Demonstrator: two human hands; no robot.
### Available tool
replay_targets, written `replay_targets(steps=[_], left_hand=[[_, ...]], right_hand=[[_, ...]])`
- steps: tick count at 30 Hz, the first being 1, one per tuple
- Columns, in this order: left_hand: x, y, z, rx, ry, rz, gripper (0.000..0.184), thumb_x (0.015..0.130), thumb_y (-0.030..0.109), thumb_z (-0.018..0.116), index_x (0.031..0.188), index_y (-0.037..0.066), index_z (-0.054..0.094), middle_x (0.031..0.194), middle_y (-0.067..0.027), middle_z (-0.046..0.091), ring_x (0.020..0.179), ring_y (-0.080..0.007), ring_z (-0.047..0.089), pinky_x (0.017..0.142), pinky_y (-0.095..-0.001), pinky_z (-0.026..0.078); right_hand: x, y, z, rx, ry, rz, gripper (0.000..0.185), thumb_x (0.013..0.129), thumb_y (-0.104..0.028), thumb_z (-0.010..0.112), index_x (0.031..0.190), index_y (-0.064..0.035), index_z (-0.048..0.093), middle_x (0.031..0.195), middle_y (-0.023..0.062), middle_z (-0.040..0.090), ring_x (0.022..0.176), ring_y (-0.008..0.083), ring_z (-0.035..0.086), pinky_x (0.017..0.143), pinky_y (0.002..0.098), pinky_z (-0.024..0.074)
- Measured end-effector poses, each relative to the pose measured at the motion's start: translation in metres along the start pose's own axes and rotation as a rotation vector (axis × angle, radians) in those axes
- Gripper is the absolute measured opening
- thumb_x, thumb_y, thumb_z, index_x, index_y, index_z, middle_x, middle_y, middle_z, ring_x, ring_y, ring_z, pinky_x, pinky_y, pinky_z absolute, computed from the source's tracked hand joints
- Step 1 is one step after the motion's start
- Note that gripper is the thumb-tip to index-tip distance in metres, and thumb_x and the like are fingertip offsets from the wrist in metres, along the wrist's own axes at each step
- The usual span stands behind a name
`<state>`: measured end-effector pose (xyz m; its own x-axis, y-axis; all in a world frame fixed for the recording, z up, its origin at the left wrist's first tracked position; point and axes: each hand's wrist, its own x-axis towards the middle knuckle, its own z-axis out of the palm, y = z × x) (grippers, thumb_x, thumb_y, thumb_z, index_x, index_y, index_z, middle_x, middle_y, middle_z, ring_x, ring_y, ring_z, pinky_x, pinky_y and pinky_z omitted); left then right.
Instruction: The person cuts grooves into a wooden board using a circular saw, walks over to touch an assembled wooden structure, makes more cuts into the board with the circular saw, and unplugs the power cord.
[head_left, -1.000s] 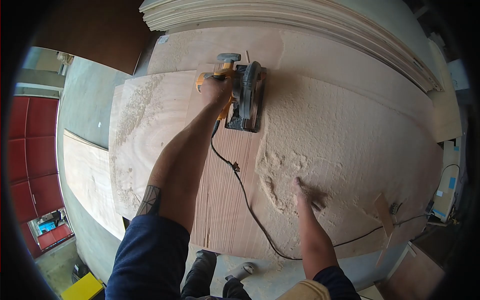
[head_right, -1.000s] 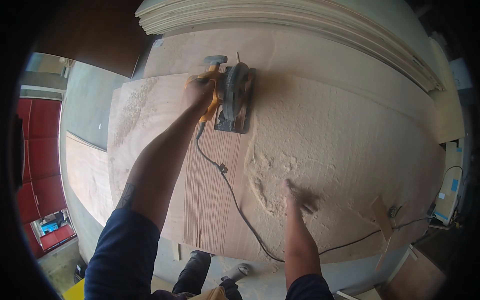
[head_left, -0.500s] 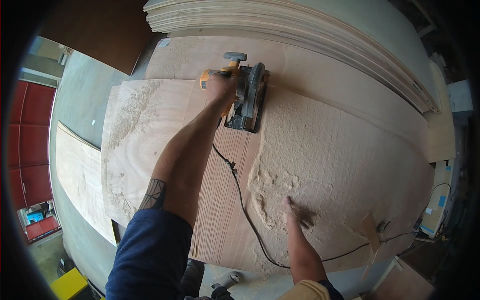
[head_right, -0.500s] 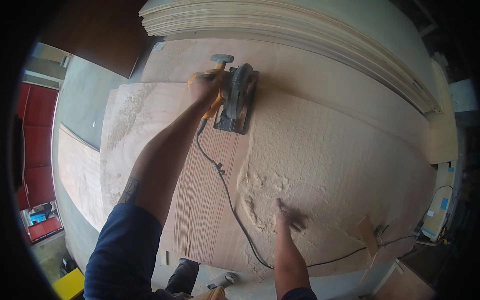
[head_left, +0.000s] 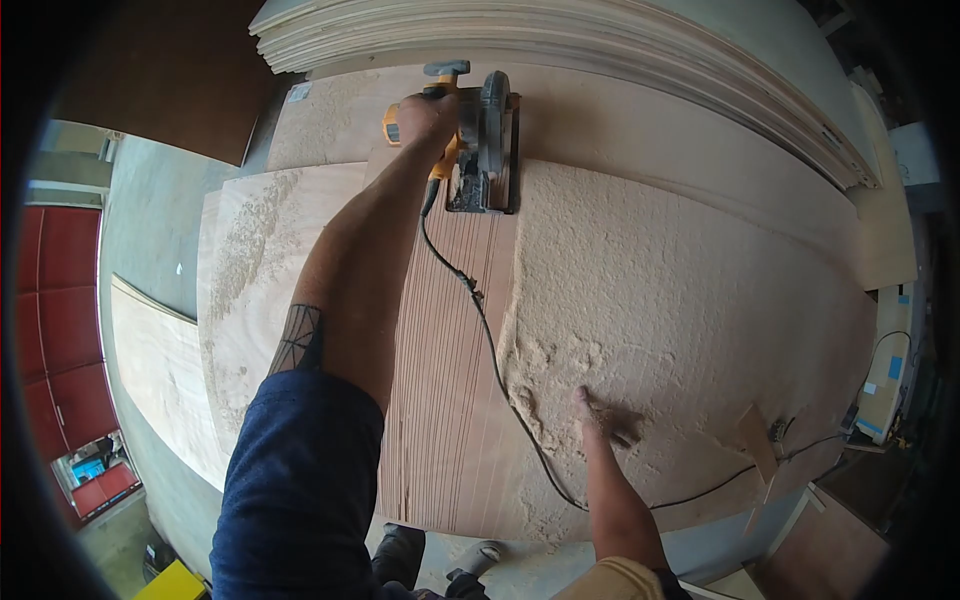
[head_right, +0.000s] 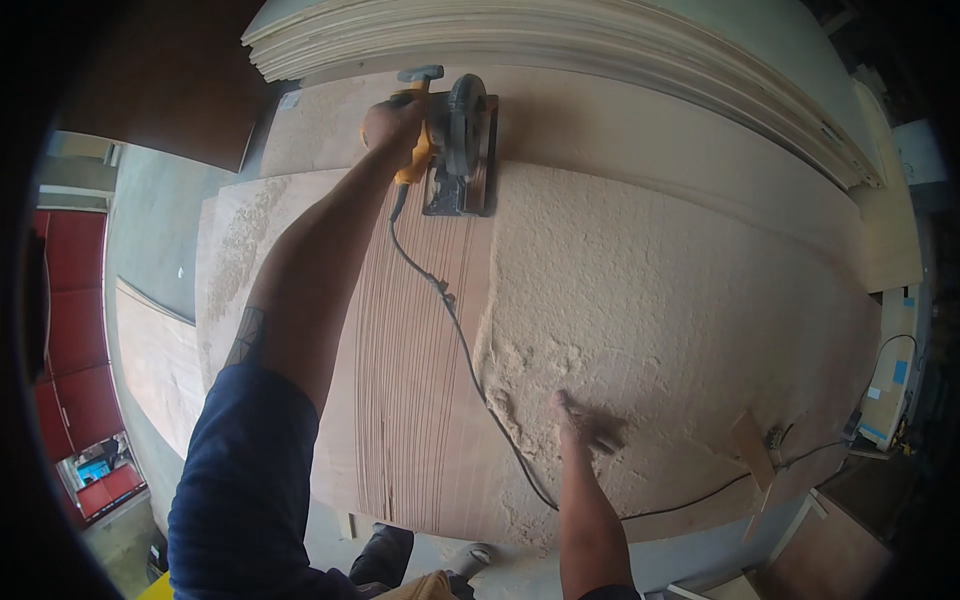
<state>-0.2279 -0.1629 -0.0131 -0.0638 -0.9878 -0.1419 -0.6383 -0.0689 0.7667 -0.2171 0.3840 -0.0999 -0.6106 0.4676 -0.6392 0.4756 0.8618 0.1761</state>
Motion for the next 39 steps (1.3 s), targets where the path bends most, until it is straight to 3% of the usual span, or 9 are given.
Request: replay_targets(steps=[4, 9, 12, 19, 23, 27, 29, 32, 39], left_hand=[[0.009, -0.019, -0.001, -0.136, -0.045, 0.054, 0.029, 0.078, 0.024, 0.073, 0.084, -0.004, 0.072, 0.068, -0.0111, 0.065, 0.053, -0.0178, 0.062, 0.050, -0.0348, 0.048], [-0.025, -0.024, -0.028, -0.257, -0.110, 0.022, 0.032, 0.080, 0.025, 0.071, 0.083, -0.006, 0.070, 0.072, -0.0142, 0.068, 0.059, -0.0215, 0.066, 0.060, -0.0371, 0.053], [-0.077, -0.038, -0.065, -0.515, -0.062, -0.087, 0.016, 0.084, 0.013, 0.069, 0.094, 0.000, 0.069, 0.072, -0.0089, 0.064, 0.049, -0.0138, 0.051, 0.044, -0.0313, 0.042], [-0.232, -0.095, -0.241, -0.484, -0.215, -0.248, 0.021, 0.087, 0.011, 0.066, 0.104, -0.002, 0.066, 0.075, -0.0082, 0.067, 0.052, -0.0102, 0.049, 0.050, -0.0286, 0.045], [-0.371, -0.124, -0.366, -0.291, -0.202, -0.314, 0.025, 0.086, 0.012, 0.065, 0.105, -0.003, 0.067, 0.066, -0.0013, 0.055, 0.049, -0.0076, 0.045, 0.049, -0.0267, 0.042], [-0.512, -0.150, -0.474, -0.175, -0.134, -0.367, 0.028, 0.083, 0.008, 0.062, 0.106, -0.007, 0.065, 0.065, -0.0016, 0.054, 0.048, -0.0069, 0.046, 0.045, -0.0234, 0.039], [-0.570, -0.172, -0.500, -0.116, -0.111, -0.383, 0.026, 0.082, 0.008, 0.063, 0.103, -0.007, 0.066, 0.066, -0.0016, 0.055, 0.049, -0.0072, 0.047, 0.045, -0.0239, 0.038], [-0.631, -0.203, -0.509, -0.060, -0.147, -0.467, 0.022, 0.082, 0.010, 0.065, 0.099, -0.003, 0.068, 0.066, -0.0012, 0.056, 0.050, -0.0085, 0.049, 0.047, -0.0253, 0.040], [-0.719, -0.299, -0.473, -0.082, -0.285, -0.472, 0.025, 0.080, 0.013, 0.065, 0.099, -0.003, 0.066, 0.071, -0.0028, 0.058, 0.057, -0.0112, 0.055, 0.052, -0.0281, 0.045]], right_hand=[[0.092, 0.051, 0.061, 0.047, -0.300, -0.303, 0.164, 0.064, -0.091, 0.067, 0.149, 0.0144, -0.025, 0.153, 0.0498, -0.020, 0.143, 0.0650, -0.020, 0.113, 0.0735, -0.0070], [0.101, 0.035, 0.069, 0.021, -0.248, -0.310, 0.162, 0.065, -0.091, 0.066, 0.149, 0.0154, -0.023, 0.150, 0.0519, -0.023, 0.141, 0.0670, -0.020, 0.111, 0.0769, -0.0052], [0.100, 0.031, 0.070, 0.028, -0.234, -0.306, 0.161, 0.066, -0.091, 0.065, 0.149, 0.0160, -0.022, 0.148, 0.0532, -0.025, 0.140, 0.0682, -0.021, 0.109, 0.0789, -0.0041], [0.157, 0.025, 0.089, 0.037, -0.448, -0.421, 0.160, 0.067, -0.091, 0.064, 0.150, 0.0159, -0.021, 0.144, 0.0563, -0.026, 0.138, 0.0724, -0.018, 0.105, 0.0833, -0.0013], [0.177, -0.003, 0.102, -0.034, -0.348, -0.591, 0.135, 0.078, -0.090, 0.052, 0.159, 0.0047, 0.002, 0.165, 0.0294, -0.003, 0.153, 0.0447, 0.000, 0.119, 0.0652, 0.0085], [0.136, 0.053, 0.077, 0.352, -0.748, -0.732, 0.118, 0.085, -0.083, 0.053, 0.165, -0.0082, 0.008, 0.172, 0.0170, -0.005, 0.157, 0.0401, 0.004, 0.122, 0.0622, 0.0079], [0.076, 0.136, 0.057, 0.171, 0.129, -0.749, 0.105, 0.088, -0.070, 0.064, 0.165, -0.0162, 0.018, 0.171, 0.0204, 0.000, 0.156, 0.0398, 0.008, 0.122, 0.0638, 0.0122], [0.041, 0.269, 0.050, -0.331, 0.206, -0.822, 0.099, 0.089, -0.061, 0.070, 0.164, -0.0200, 0.020, 0.169, 0.0244, -0.005, 0.155, 0.0457, 0.007, 0.119, 0.0676, 0.0155], [0.011, 0.386, 0.095, -0.373, 0.137, -1.048, 0.089, 0.093, -0.018, 0.070, 0.164, -0.0314, 0.018, 0.169, 0.0223, -0.007, 0.155, 0.0443, 0.010, 0.124, 0.0572, 0.0210]])
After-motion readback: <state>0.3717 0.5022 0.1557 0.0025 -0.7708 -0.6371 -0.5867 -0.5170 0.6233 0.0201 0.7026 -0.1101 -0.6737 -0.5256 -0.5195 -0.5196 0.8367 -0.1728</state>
